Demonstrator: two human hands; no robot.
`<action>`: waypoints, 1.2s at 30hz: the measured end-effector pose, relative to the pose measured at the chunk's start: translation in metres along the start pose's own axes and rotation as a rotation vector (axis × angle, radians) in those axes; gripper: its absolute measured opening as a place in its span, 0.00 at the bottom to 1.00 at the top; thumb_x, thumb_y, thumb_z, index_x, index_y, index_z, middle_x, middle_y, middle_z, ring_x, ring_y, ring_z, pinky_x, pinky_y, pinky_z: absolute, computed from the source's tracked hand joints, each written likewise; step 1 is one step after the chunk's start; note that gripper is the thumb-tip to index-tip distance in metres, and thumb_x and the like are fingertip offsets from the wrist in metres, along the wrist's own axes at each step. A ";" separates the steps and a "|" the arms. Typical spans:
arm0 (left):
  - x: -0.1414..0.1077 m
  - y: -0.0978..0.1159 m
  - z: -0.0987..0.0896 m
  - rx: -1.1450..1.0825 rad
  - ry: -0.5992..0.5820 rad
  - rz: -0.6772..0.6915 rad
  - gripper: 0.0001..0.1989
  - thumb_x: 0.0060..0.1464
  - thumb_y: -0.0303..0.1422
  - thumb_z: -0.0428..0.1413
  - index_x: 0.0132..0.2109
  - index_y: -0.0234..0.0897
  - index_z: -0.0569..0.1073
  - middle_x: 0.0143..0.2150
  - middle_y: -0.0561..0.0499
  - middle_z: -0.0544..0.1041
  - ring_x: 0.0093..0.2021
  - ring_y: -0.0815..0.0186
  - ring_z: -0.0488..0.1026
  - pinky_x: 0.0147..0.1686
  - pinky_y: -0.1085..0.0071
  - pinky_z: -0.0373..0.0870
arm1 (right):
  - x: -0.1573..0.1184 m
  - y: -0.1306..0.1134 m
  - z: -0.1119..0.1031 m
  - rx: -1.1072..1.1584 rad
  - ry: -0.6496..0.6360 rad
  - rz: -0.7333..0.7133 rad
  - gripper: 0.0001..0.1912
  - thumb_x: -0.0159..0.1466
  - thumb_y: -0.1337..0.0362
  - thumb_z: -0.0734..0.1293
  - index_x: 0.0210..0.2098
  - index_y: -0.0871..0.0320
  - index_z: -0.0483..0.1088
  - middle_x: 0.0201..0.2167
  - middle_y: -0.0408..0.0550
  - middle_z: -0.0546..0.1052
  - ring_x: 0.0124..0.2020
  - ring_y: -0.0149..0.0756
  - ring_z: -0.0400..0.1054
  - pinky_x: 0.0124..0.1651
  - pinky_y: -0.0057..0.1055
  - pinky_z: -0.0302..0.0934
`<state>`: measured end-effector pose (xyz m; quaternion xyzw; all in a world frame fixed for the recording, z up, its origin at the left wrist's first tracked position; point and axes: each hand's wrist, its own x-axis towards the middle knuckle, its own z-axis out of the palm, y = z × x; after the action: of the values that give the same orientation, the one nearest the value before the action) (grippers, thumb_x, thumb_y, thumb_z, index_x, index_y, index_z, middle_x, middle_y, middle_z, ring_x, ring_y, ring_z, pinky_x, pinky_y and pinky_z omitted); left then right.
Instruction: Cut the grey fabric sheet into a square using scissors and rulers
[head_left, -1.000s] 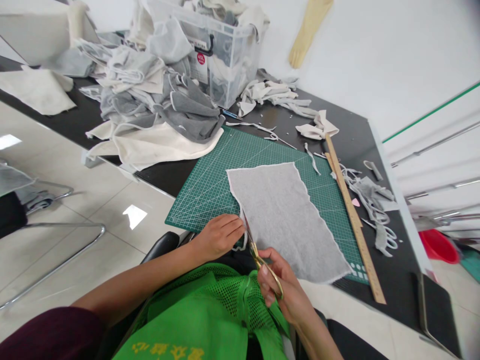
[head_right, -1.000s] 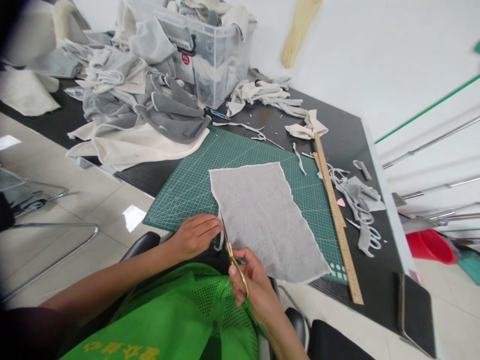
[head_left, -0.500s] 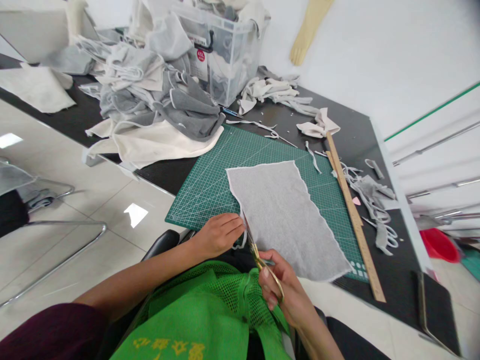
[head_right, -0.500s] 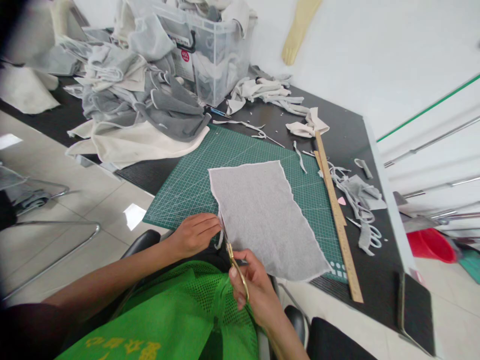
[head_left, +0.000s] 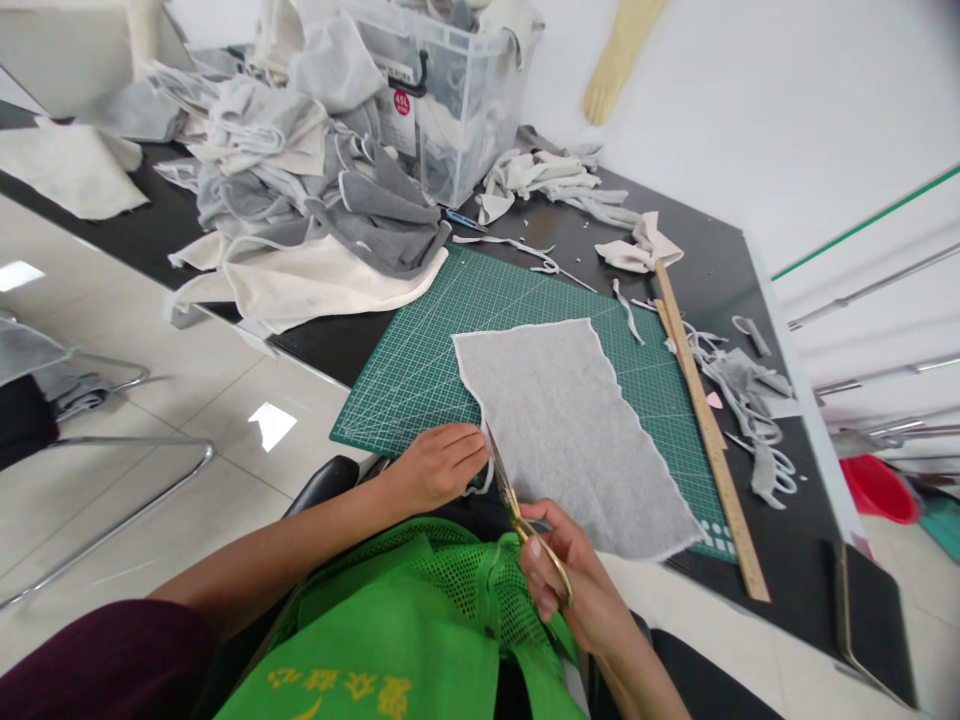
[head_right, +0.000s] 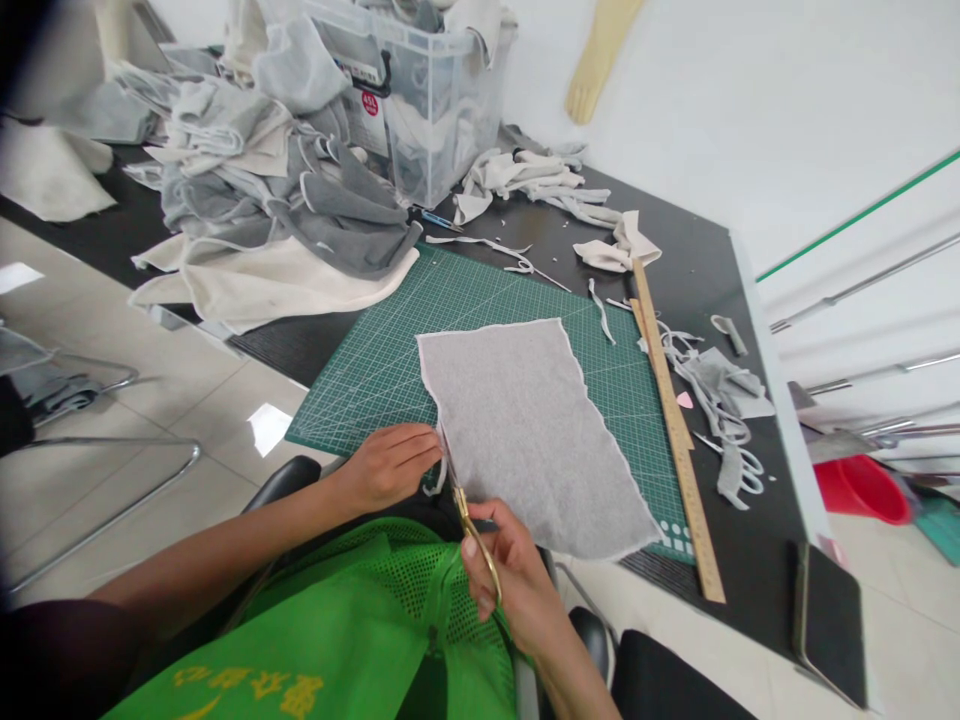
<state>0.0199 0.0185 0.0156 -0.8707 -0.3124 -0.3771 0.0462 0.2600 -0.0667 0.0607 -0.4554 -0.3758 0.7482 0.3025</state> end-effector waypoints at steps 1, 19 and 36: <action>0.000 0.000 0.000 -0.002 0.002 0.000 0.11 0.63 0.22 0.52 0.48 0.31 0.76 0.46 0.43 0.81 0.49 0.59 0.77 0.51 0.62 0.79 | 0.000 0.001 -0.001 0.001 -0.005 -0.004 0.23 0.66 0.46 0.72 0.51 0.55 0.67 0.20 0.30 0.63 0.14 0.19 0.49 0.16 0.17 0.52; -0.001 0.000 -0.001 0.009 -0.009 0.033 0.12 0.62 0.23 0.51 0.50 0.31 0.76 0.47 0.43 0.82 0.50 0.59 0.78 0.51 0.62 0.79 | -0.004 0.000 -0.002 -0.061 0.003 0.032 0.24 0.67 0.49 0.72 0.54 0.57 0.66 0.16 0.30 0.64 0.12 0.20 0.51 0.16 0.17 0.53; 0.001 0.000 -0.003 -0.023 0.007 0.042 0.12 0.61 0.22 0.52 0.49 0.32 0.77 0.46 0.43 0.82 0.49 0.60 0.78 0.52 0.63 0.79 | 0.005 -0.006 0.010 -0.017 0.055 0.040 0.25 0.63 0.46 0.74 0.49 0.55 0.69 0.18 0.30 0.62 0.13 0.20 0.49 0.15 0.18 0.54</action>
<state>0.0184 0.0178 0.0185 -0.8762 -0.2895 -0.3826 0.0450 0.2500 -0.0624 0.0667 -0.4856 -0.3644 0.7383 0.2938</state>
